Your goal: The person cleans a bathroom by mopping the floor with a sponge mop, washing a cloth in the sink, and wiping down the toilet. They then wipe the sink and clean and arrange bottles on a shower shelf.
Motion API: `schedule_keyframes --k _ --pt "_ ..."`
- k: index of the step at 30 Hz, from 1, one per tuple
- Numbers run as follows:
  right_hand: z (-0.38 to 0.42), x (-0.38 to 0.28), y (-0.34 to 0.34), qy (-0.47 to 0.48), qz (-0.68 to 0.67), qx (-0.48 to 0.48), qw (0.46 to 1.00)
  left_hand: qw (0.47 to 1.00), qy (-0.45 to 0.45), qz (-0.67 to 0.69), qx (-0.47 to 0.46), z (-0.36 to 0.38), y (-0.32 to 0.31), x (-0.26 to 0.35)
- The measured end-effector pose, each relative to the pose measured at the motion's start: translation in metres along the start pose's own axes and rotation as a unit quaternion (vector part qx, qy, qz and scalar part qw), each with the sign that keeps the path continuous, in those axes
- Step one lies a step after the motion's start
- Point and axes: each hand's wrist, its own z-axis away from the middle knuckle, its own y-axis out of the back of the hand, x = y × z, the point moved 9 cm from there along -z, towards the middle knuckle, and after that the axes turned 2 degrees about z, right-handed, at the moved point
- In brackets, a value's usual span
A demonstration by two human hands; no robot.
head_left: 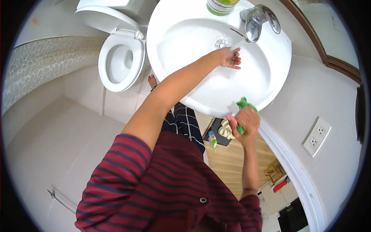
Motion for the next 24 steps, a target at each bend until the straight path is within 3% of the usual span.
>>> schedule_keyframes --k 3,4,6,8,12,15,18,21,24 --pt "0.031 0.005 0.015 -0.089 -0.022 0.089 0.992 0.998 -0.008 -0.043 -0.039 -0.034 0.007 0.008" --pt "0.040 0.007 0.017 -0.125 -0.034 0.108 0.986 0.994 0.016 -0.111 -0.007 -0.046 0.011 0.007" --pt "0.058 0.013 0.015 -0.183 -0.049 0.128 0.974 0.964 0.033 -0.261 -0.043 -0.058 -0.003 0.006" --pt "0.071 0.020 0.007 -0.227 -0.056 0.131 0.963 0.909 0.045 -0.408 -0.076 -0.060 -0.024 0.008" --pt "0.069 0.019 -0.010 -0.228 -0.074 0.089 0.967 0.791 0.117 -0.569 -0.192 -0.076 -0.057 -0.008" --pt "0.075 0.025 -0.020 -0.237 -0.088 0.075 0.965 0.705 0.167 -0.643 -0.248 -0.087 -0.062 -0.021" --pt "0.076 0.034 -0.024 -0.258 -0.095 0.073 0.959 0.669 0.211 -0.660 -0.269 -0.090 -0.066 -0.023" --pt "0.080 0.040 -0.022 -0.268 -0.090 0.083 0.956 0.663 0.221 -0.663 -0.267 -0.089 -0.066 -0.022" --pt "0.073 0.045 -0.017 -0.266 -0.085 0.088 0.956 0.803 0.194 -0.530 -0.190 -0.081 -0.069 -0.016"
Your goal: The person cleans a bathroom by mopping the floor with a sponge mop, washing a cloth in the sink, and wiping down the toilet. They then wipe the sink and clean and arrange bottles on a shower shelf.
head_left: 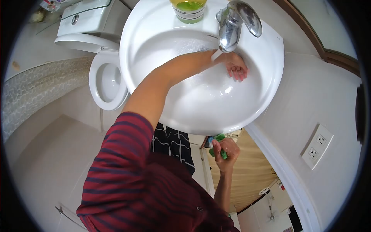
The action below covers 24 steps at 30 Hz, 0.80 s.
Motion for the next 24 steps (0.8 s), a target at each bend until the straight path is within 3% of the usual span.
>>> schedule_keyframes --k 3,6,10,12,13,15,16,18,20,22,24 --pt "-0.007 -0.004 0.005 0.012 0.010 0.008 1.000 0.957 -0.055 0.284 0.005 0.019 -0.010 -0.004" --pt "-0.011 -0.002 0.008 -0.004 0.022 0.010 1.000 0.959 -0.107 0.263 0.017 0.045 -0.020 -0.018" --pt "-0.023 -0.002 0.023 -0.048 0.035 0.052 0.997 0.959 -0.097 0.062 0.258 0.112 -0.008 -0.041" --pt "-0.019 0.010 0.035 -0.106 0.031 0.068 0.992 0.901 -0.085 -0.153 0.397 0.165 -0.009 -0.027" --pt "-0.020 0.008 0.043 -0.092 0.000 0.095 0.991 0.843 -0.060 -0.285 0.453 0.200 -0.026 -0.007" --pt "-0.025 0.005 0.057 -0.059 -0.064 0.148 0.985 0.733 -0.142 -0.370 0.552 0.239 -0.040 0.009" --pt "-0.025 0.007 0.058 -0.058 -0.053 0.111 0.991 0.696 -0.205 -0.361 0.586 0.256 -0.049 0.021" --pt "-0.036 -0.010 0.070 -0.009 0.084 0.142 0.986 0.609 -0.326 -0.335 0.641 0.297 -0.068 0.046" --pt "-0.043 -0.015 0.082 0.003 0.187 0.161 0.969 0.477 -0.449 -0.398 0.642 0.320 -0.083 0.081" --pt "-0.048 -0.002 0.103 -0.021 0.257 0.172 0.951 0.471 -0.430 -0.477 0.605 0.309 -0.083 0.114" --pt "-0.051 0.027 0.128 -0.178 0.195 0.145 0.953 0.460 -0.414 -0.532 0.578 0.301 -0.082 0.123"
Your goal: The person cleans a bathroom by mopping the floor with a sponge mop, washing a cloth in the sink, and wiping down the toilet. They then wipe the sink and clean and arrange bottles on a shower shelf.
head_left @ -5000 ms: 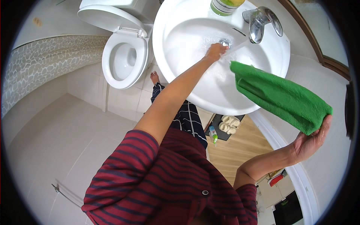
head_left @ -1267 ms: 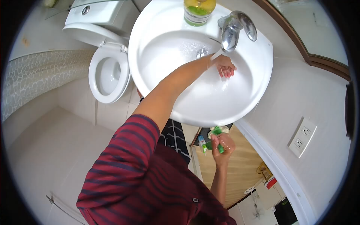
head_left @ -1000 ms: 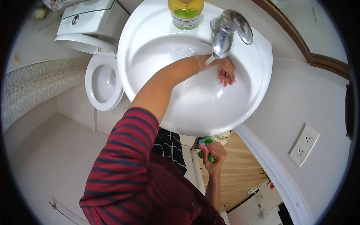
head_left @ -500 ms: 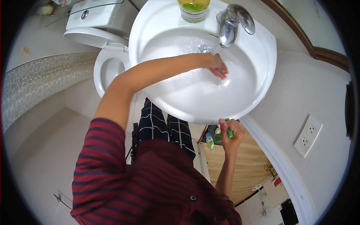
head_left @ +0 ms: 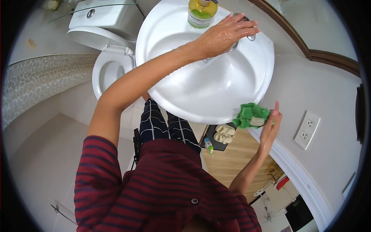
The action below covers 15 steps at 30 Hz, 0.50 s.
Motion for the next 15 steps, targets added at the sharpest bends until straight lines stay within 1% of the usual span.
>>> schedule_keyframes --k 1,4,6,7,8,9,10,11,13,15 --pt "-0.005 0.011 0.004 -0.076 -0.014 -0.036 0.996 1.000 -0.011 -0.011 -0.009 0.007 -0.008 0.000" --pt "-0.048 -0.019 0.017 -0.103 -0.173 0.021 0.979 0.998 -0.021 -0.048 -0.021 0.027 -0.018 0.001" --pt "-0.097 -0.040 -0.001 -0.002 -0.238 0.021 0.971 0.996 -0.013 -0.078 -0.036 0.035 -0.014 0.001" --pt "-0.125 -0.059 -0.016 0.043 -0.308 0.031 0.950 0.995 0.001 -0.092 -0.048 0.038 -0.012 0.003" --pt "-0.135 -0.087 -0.040 -0.015 -0.320 -0.022 0.947 0.992 0.014 -0.107 -0.060 0.042 -0.010 0.003" --pt "-0.157 -0.105 -0.069 0.034 -0.295 -0.042 0.954 0.992 0.041 -0.105 -0.054 0.053 -0.007 -0.001" --pt "-0.171 -0.128 -0.092 0.125 -0.197 -0.014 0.972 0.991 0.068 -0.101 -0.051 0.074 -0.004 -0.007" --pt "-0.183 -0.141 -0.133 0.345 -0.063 0.057 0.935 0.990 0.094 -0.095 -0.051 0.094 -0.002 -0.014" --pt "-0.164 -0.142 -0.178 0.465 -0.061 0.038 0.882 0.988 0.138 -0.055 0.046 0.123 0.017 -0.032" --pt "-0.169 -0.134 -0.193 0.493 0.052 0.082 0.865 0.957 0.242 -0.013 0.162 0.137 0.035 -0.057"
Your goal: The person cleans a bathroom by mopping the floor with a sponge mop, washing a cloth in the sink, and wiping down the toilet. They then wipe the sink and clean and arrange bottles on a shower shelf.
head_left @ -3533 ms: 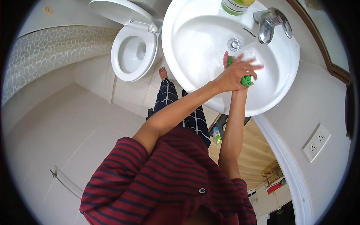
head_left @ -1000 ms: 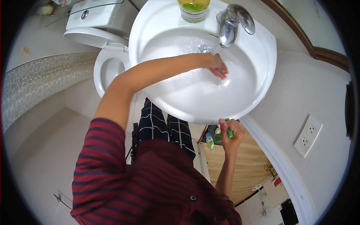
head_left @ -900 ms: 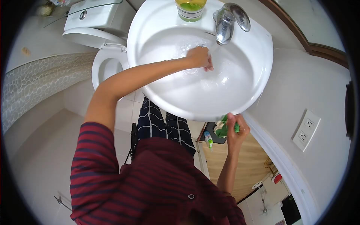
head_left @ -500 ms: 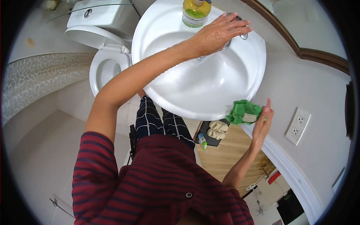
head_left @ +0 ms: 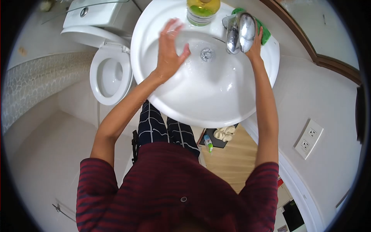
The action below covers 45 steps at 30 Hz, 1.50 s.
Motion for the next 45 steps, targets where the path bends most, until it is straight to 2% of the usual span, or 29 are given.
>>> schedule_keyframes --k 1,3,5,7,9,11,14,15,17,18,20,22,23,25,26,27,30,32,34,35,36,37,38,39,42,44,45 --pt "0.005 0.009 0.005 0.036 -0.006 0.007 0.999 0.996 0.043 0.043 0.066 -0.011 0.006 -0.007" --pt "0.044 0.036 0.020 -0.076 0.083 -0.061 0.992 0.993 0.093 0.034 0.069 -0.033 0.002 -0.010" --pt "0.072 0.064 0.039 -0.158 0.143 -0.074 0.974 0.990 0.077 0.074 0.088 -0.057 -0.002 -0.011" --pt "0.123 0.065 0.066 -0.243 0.105 -0.072 0.962 0.987 0.041 0.123 0.095 -0.072 -0.005 -0.016" --pt "0.175 0.055 0.087 -0.326 0.065 -0.032 0.943 0.988 0.058 0.141 0.010 -0.080 -0.029 -0.036" --pt "0.222 0.012 0.102 -0.353 0.052 -0.006 0.934 0.981 0.084 0.167 -0.058 -0.081 -0.037 -0.041" --pt "0.244 -0.072 0.120 -0.441 0.114 -0.057 0.888 0.966 0.121 0.176 -0.146 -0.083 -0.042 -0.051" --pt "0.242 -0.091 0.122 -0.467 0.119 -0.061 0.874 0.985 0.050 0.102 -0.132 -0.088 -0.044 -0.057" --pt "0.244 -0.122 0.115 -0.564 -0.010 -0.170 0.808 0.977 0.061 0.145 -0.144 -0.093 -0.030 -0.052" --pt "0.226 -0.149 0.107 -0.551 -0.190 -0.080 0.809 0.975 0.057 0.164 -0.139 -0.094 -0.020 -0.048" --pt "0.146 -0.193 0.103 -0.451 -0.266 -0.103 0.846 0.981 0.101 0.146 -0.083 -0.099 0.036 -0.037" --pt "0.060 -0.201 0.112 -0.353 -0.233 0.032 0.906 0.975 0.116 0.180 -0.051 -0.107 0.091 -0.023" --pt "0.021 -0.198 0.110 -0.316 -0.215 0.068 0.921 0.968 0.106 0.224 -0.042 -0.112 0.114 -0.018" --pt "-0.040 -0.182 0.066 -0.191 -0.112 0.092 0.971 0.968 0.163 0.163 -0.095 -0.112 0.144 -0.015" --pt "-0.062 -0.164 0.032 -0.200 -0.015 0.081 0.976 0.965 0.192 0.130 -0.120 -0.109 0.153 -0.020" --pt "-0.071 -0.132 -0.012 -0.262 0.034 0.083 0.961 0.965 0.193 0.122 -0.126 -0.104 0.158 -0.025" --pt "-0.078 -0.137 -0.064 -0.415 0.080 0.145 0.895 0.958 0.216 0.135 -0.132 -0.086 0.164 -0.047" --pt "-0.072 -0.218 -0.076 -0.262 -0.022 0.124 0.957 0.941 0.250 0.191 -0.123 -0.081 0.164 -0.055" --pt "-0.054 -0.263 -0.075 -0.193 -0.118 0.005 0.974 0.953 0.229 0.153 -0.125 -0.081 0.166 -0.053" --pt "-0.051 -0.244 -0.072 -0.176 -0.194 0.072 0.962 0.959 0.218 0.130 -0.124 -0.083 0.168 -0.054" --pt "-0.055 -0.217 -0.066 -0.156 -0.072 0.097 0.980 0.960 0.215 0.131 -0.126 -0.081 0.170 -0.056" --pt "-0.061 -0.174 -0.059 -0.145 -0.040 0.123 0.981 0.959 0.213 0.132 -0.131 -0.077 0.171 -0.059" --pt "-0.075 -0.138 -0.048 -0.232 0.081 0.063 0.967 0.959 0.210 0.135 -0.133 -0.075 0.171 -0.060" --pt "-0.069 -0.101 -0.063 -0.308 0.085 0.094 0.943 0.961 0.213 0.121 -0.131 -0.070 0.170 -0.067" --pt "-0.079 -0.155 -0.074 -0.307 0.143 0.065 0.939 0.955 0.219 0.158 -0.122 -0.072 0.165 -0.062" --pt "-0.065 -0.223 -0.088 -0.227 0.070 0.053 0.970 0.964 0.187 0.149 -0.115 -0.077 0.162 -0.052" --pt "-0.066 -0.226 -0.086 -0.206 0.065 0.030 0.976 0.969 0.169 0.145 -0.108 -0.080 0.163 -0.048"
